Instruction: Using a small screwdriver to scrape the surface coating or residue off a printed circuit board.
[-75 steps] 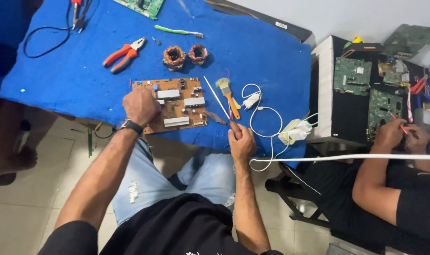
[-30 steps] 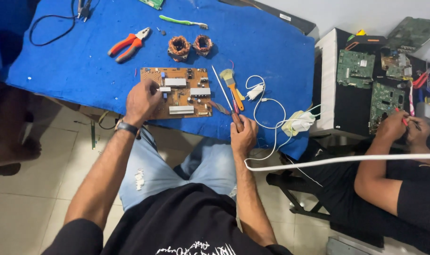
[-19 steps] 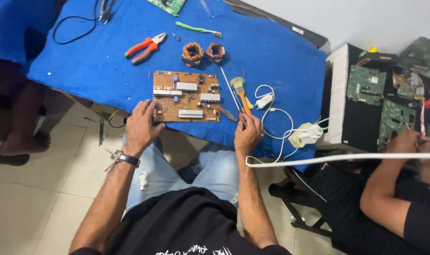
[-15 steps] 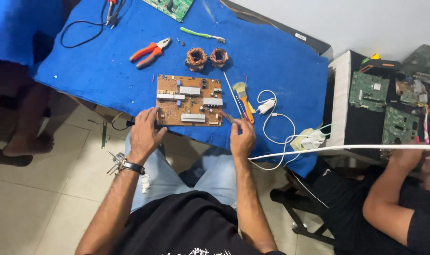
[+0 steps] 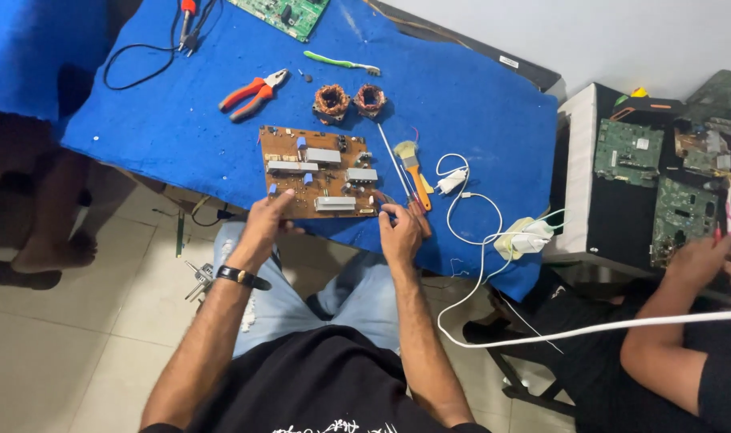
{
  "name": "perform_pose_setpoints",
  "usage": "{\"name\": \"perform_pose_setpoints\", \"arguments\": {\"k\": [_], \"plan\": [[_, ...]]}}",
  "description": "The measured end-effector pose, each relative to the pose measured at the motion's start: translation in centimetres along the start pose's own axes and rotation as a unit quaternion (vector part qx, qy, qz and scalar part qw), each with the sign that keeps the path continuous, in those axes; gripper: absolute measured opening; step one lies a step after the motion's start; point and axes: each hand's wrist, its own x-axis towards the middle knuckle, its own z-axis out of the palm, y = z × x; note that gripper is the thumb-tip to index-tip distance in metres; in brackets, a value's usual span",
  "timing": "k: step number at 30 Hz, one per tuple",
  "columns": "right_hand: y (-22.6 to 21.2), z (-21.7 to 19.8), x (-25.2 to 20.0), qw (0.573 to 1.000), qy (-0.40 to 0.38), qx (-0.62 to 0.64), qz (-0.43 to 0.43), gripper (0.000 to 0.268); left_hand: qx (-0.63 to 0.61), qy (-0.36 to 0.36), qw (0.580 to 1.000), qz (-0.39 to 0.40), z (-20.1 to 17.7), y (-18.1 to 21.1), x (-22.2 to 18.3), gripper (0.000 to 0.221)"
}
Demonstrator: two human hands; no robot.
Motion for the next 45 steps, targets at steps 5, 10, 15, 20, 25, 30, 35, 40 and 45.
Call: {"name": "perform_pose_setpoints", "arguments": {"k": [5,10,15,20,25,30,35,40,45], "plan": [[-0.4,-0.7,0.1,0.999,-0.021,0.029,0.036,0.019,0.017,0.012,1.000,0.023,2.7,1.8,-2.1,0.036],[-0.1,-0.6,0.2,0.995,-0.027,0.076,0.054,0.020,0.216,0.032,0.971,0.100,4.8,4.7,-6.6,0.038],[-0.4,-0.9,0.0,0.990,-0.046,0.100,0.085,0.024,0.230,0.003,0.959,0.164,4.9,4.1,-8.6,0.039],[-0.2,-0.6,1.7,0.979,-0.077,0.153,0.108,0.036,0.211,-0.011,0.956,0.204,4.9,3.5,-9.4,0.028],[-0.9,-0.4,2.8,0.959,-0.111,0.211,0.151,0.037,0.192,-0.017,0.958,0.211,4.8,2.4,-9.6,0.019],[-2.3,-2.2,1.4,0.932,-0.091,0.282,0.209,0.049,0.126,0.008,0.981,0.148,2.5,0.5,-7.0,0.028],[3.0,1.4,2.4,0.910,-0.099,0.359,0.184,0.045,0.108,0.014,0.989,0.105,0.4,-0.3,-4.4,0.032],[1.5,-0.1,0.9,0.883,-0.105,0.405,0.211,0.045,0.014,-0.003,0.996,0.091,-0.3,0.0,-2.5,0.030],[4.5,2.0,-0.8,0.838,-0.122,0.466,0.255,0.035,0.042,-0.033,0.996,0.077,-2.9,-2.7,2.7,0.036]]}}
